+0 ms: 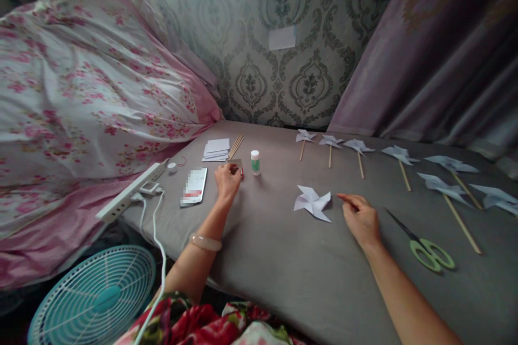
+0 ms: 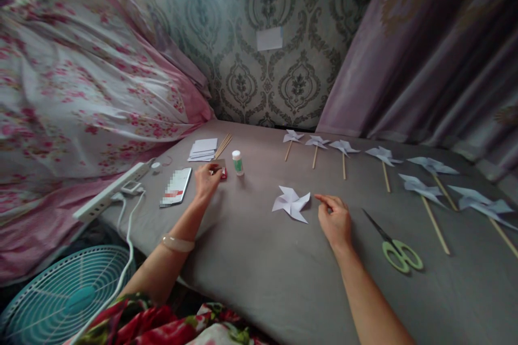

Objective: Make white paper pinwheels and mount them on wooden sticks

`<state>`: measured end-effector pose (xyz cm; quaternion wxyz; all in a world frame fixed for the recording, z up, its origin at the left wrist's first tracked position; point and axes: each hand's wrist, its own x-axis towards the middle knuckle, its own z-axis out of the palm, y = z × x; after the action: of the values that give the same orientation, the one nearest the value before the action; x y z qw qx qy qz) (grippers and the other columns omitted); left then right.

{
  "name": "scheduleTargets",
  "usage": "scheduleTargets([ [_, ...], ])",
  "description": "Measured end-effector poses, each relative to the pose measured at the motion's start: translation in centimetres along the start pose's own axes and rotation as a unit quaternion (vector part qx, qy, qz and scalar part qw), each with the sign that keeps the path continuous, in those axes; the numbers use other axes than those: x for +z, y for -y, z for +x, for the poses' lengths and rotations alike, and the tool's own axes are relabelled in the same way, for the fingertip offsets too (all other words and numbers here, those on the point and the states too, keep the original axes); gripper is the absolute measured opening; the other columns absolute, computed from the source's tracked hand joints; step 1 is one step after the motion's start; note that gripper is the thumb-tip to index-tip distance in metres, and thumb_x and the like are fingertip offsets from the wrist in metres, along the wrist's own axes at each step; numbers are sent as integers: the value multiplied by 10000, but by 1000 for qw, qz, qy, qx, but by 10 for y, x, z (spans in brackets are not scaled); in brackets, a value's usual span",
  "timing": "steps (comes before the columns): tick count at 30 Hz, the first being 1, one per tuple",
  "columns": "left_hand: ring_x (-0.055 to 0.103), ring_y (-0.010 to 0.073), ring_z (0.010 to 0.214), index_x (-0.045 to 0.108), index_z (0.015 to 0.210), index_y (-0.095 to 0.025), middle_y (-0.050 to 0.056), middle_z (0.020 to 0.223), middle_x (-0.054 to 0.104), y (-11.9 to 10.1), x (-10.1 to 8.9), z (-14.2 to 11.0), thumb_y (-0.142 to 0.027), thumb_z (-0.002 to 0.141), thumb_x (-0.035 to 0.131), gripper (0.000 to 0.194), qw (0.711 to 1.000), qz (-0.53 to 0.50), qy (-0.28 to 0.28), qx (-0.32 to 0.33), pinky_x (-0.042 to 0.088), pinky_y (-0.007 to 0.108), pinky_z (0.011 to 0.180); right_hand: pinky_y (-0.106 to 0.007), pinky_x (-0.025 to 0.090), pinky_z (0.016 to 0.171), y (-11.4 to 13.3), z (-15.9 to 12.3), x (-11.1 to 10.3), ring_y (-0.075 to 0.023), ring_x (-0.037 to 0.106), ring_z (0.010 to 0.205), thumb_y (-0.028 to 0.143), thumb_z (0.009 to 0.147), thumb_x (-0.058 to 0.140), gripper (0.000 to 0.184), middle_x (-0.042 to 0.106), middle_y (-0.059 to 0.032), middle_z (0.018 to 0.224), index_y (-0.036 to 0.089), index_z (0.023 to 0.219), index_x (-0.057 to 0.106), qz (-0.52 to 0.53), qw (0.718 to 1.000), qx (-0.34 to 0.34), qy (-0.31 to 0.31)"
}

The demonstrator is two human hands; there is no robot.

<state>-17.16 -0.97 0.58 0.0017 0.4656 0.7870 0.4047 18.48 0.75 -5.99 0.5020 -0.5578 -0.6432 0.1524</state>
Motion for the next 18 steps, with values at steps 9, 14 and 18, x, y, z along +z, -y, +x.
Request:
scheduleTargets([
  [9, 666, 226, 866, 656, 957, -147, 101, 886, 704, 39, 10, 22, -223, 737, 571, 248, 994, -59, 23, -93, 503, 346, 825, -336, 485, 762, 1, -2, -3, -206, 616, 817, 310, 714, 454, 323, 690, -79, 857, 186, 829, 729, 14, 999, 28, 7],
  [14, 673, 209, 860, 618, 1117, -110, 123, 937, 717, 40, 5, 19, -203, 789, 500, 361, 993, -51, 18, -102, 504, 301, 792, -355, 486, 795, -1, -2, -3, -212, 619, 823, 305, 720, 461, 313, 688, -81, 872, 189, 838, 727, 11, 999, 26, 19],
  [18, 668, 191, 843, 642, 1109, -126, 119, 1005, 701, 36, 0, 16, -159, 802, 461, 358, 998, -15, 31, -60, 500, 283, 797, -352, 489, 797, -3, -2, -3, -213, 619, 825, 302, 722, 468, 301, 686, -80, 866, 192, 830, 726, 10, 1000, 21, 19],
])
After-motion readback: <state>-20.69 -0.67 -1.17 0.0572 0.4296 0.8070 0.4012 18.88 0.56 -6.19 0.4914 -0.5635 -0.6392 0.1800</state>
